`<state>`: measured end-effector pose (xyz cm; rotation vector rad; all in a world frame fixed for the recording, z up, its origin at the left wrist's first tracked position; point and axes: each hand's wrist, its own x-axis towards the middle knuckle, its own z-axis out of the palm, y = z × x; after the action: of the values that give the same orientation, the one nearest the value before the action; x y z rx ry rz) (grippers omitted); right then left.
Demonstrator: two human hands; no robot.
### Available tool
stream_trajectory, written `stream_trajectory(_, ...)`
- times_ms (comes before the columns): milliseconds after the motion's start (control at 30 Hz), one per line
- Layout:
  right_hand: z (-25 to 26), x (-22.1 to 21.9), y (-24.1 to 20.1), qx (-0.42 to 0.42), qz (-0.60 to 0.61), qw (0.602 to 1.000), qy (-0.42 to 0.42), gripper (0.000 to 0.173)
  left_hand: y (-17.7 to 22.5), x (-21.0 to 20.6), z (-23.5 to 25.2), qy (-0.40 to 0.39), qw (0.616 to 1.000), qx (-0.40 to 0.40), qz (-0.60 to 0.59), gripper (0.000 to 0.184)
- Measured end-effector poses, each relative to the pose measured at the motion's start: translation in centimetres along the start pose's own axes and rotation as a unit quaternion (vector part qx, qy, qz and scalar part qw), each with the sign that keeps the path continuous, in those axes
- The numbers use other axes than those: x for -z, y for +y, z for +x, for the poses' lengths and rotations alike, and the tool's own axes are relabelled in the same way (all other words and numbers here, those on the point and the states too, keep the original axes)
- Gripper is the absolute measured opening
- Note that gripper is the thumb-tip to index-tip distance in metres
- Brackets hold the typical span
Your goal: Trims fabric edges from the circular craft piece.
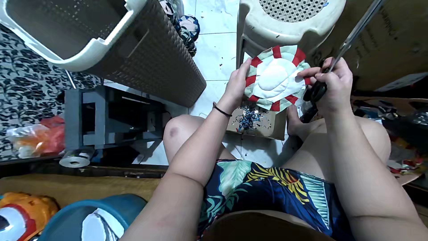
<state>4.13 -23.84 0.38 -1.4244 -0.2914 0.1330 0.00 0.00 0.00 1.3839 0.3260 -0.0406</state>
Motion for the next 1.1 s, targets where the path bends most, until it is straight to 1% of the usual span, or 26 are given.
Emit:
stream_trajectory(167,0.2,0.2,0.1,-0.004,-0.005,1.000,0.006,0.019,-0.2,0.3,0.1,-0.030,0.999,-0.012,-0.018,0.051)
stream_trajectory(300,0.2,0.2,0.1,-0.016,-0.013,1.000,0.020,0.019,0.2,0.2,-0.3,-0.050,0.998,-0.006,-0.032,0.050)
stream_trajectory(400,0.2,0.3,0.2,-0.013,-0.011,1.000,0.021,0.019,0.2,0.3,-0.3,-0.067,0.997,-0.018,-0.039,0.050)
stream_trajectory(467,0.1,0.2,0.1,-0.012,-0.010,1.000,0.020,0.020,0.4,0.3,-0.5,-0.074,0.996,-0.024,-0.034,0.044)
stream_trajectory(567,0.1,0.1,0.1,-0.003,-0.011,1.000,0.027,0.020,0.2,0.5,-0.4,-0.097,0.994,-0.027,-0.035,0.027)
stream_trajectory(600,0.2,0.1,0.3,0.001,-0.014,0.999,0.034,0.019,0.2,0.5,-0.4,-0.105,0.994,-0.028,-0.028,0.027)
stream_trajectory(667,0.3,0.2,0.4,0.000,-0.028,0.999,0.045,0.019,0.3,0.5,-0.6,-0.121,0.992,-0.029,0.001,0.034)
stream_trajectory(733,0.2,0.3,0.1,-0.022,-0.033,0.998,0.042,0.022,0.3,0.6,-0.7,-0.138,0.990,-0.032,0.023,0.034)
stream_trajectory(800,0.1,0.3,-0.1,-0.051,-0.046,0.997,0.036,0.027,0.3,0.6,-0.8,-0.149,0.987,-0.038,0.040,0.030)
stream_trajectory(900,-0.1,0.4,0.1,-0.073,-0.073,0.994,0.023,0.032,0.4,0.8,-0.8,-0.158,0.985,-0.042,0.062,0.025)
stream_trajectory(933,-0.1,0.4,0.2,-0.074,-0.081,0.994,0.022,0.034,0.4,0.8,-0.8,-0.155,0.985,-0.039,0.060,0.024)
stream_trajectory(1000,-0.2,0.2,0.4,-0.070,-0.084,0.994,0.031,0.037,0.4,0.7,-0.9,-0.136,0.990,-0.018,0.018,0.022)
stream_trajectory(1033,-0.2,0.0,0.7,-0.067,-0.075,0.994,0.044,0.037,0.4,0.6,-1.1,-0.122,0.992,-0.003,-0.017,0.027)
stream_trajectory(1100,-0.4,-0.5,1.0,-0.071,-0.037,0.994,0.071,0.035,0.6,0.2,-1.8,-0.098,0.989,0.044,-0.102,0.051)
